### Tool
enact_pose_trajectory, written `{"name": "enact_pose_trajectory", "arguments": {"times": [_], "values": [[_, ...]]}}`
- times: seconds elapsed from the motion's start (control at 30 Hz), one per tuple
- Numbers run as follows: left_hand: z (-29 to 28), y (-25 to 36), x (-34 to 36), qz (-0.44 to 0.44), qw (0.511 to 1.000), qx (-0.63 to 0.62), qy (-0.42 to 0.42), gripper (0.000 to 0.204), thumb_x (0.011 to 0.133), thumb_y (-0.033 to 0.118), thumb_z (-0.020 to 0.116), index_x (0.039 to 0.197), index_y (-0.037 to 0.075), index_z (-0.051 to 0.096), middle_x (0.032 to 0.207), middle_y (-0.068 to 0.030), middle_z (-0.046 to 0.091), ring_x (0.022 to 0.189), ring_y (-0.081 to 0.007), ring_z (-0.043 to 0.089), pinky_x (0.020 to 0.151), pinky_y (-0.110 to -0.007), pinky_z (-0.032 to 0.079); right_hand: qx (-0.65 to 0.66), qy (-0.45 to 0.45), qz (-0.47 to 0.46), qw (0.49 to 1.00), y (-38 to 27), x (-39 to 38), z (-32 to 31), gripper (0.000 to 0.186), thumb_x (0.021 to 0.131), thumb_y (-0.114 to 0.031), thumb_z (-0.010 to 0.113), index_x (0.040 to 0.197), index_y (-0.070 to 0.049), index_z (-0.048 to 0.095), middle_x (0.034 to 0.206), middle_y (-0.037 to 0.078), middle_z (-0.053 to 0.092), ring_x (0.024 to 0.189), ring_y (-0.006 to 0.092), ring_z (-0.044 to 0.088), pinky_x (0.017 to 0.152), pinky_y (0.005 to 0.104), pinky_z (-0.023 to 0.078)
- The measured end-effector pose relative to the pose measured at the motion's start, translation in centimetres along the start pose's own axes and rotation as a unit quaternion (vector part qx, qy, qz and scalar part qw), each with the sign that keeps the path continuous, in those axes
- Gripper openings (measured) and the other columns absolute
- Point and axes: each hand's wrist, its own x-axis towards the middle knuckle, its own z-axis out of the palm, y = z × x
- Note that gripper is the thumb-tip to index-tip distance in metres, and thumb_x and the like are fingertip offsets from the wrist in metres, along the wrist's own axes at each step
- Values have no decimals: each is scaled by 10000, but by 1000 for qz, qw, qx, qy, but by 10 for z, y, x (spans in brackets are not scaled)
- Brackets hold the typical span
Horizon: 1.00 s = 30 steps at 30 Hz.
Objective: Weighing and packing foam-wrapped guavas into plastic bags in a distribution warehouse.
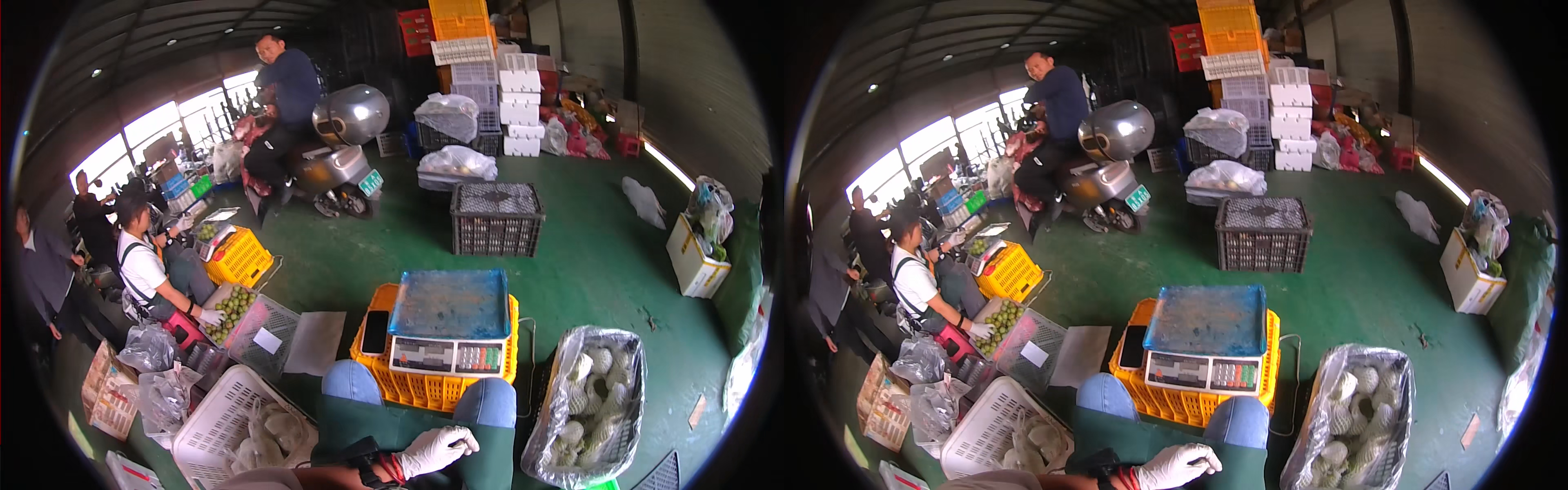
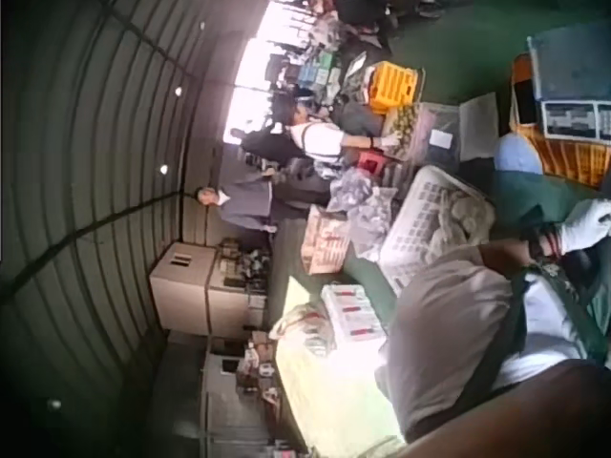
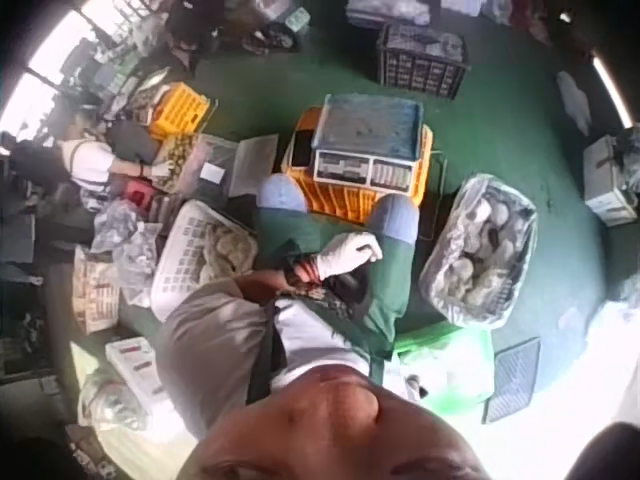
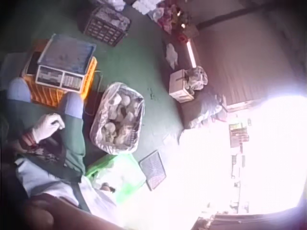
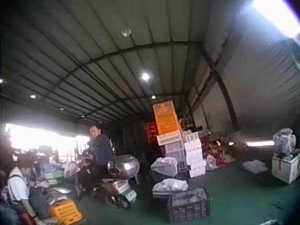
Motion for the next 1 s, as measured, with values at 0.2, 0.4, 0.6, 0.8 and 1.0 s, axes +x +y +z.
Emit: {"name": "enact_pose_trajectory", "arguments": {"times": [0.2,0.4,0.6,0.8,1.0], "values": [[6,13,-5,31,997,4,65,133,831,73,527,825,95,657,766,-43,677,742,-203,672,673,-312,520,33,-33,-63,997,-61,8,7,253,771,-30,655,1022,-20,621,929,173,642,864,278,625,746,405,500],[7,1,-9,44,998,1,46,137,842,81,523,834,83,659,775,-57,677,736,-203,667,669,-321,518,56,-52,-105,992,-88,9,11,270,780,-37,660,1044,-18,608,940,170,635,873,279,618,750,407,499],[5,-1,-3,64,996,-23,62,128,840,90,534,842,109,661,779,-45,669,737,-211,662,671,-322,514,68,-56,-127,988,-99,11,12,287,789,-43,664,1066,-17,595,951,168,629,882,280,611,753,410,499],[5,-4,-7,44,997,-21,59,141,853,104,523,864,103,663,779,-41,675,745,-198,668,682,-317,517,64,-58,-131,988,-111,6,5,305,797,-50,669,1088,-16,582,962,165,622,891,281,604,757,412,499],[3,-9,-1,71,994,-43,64,140,854,116,525,868,118,665,771,-30,672,738,-208,663,680,-321,507,50,-50,-127,989,-120,-1,-7,324,806,-57,674,1110,-14,569,973,163,615,900,283,596,761,414,498]]}}
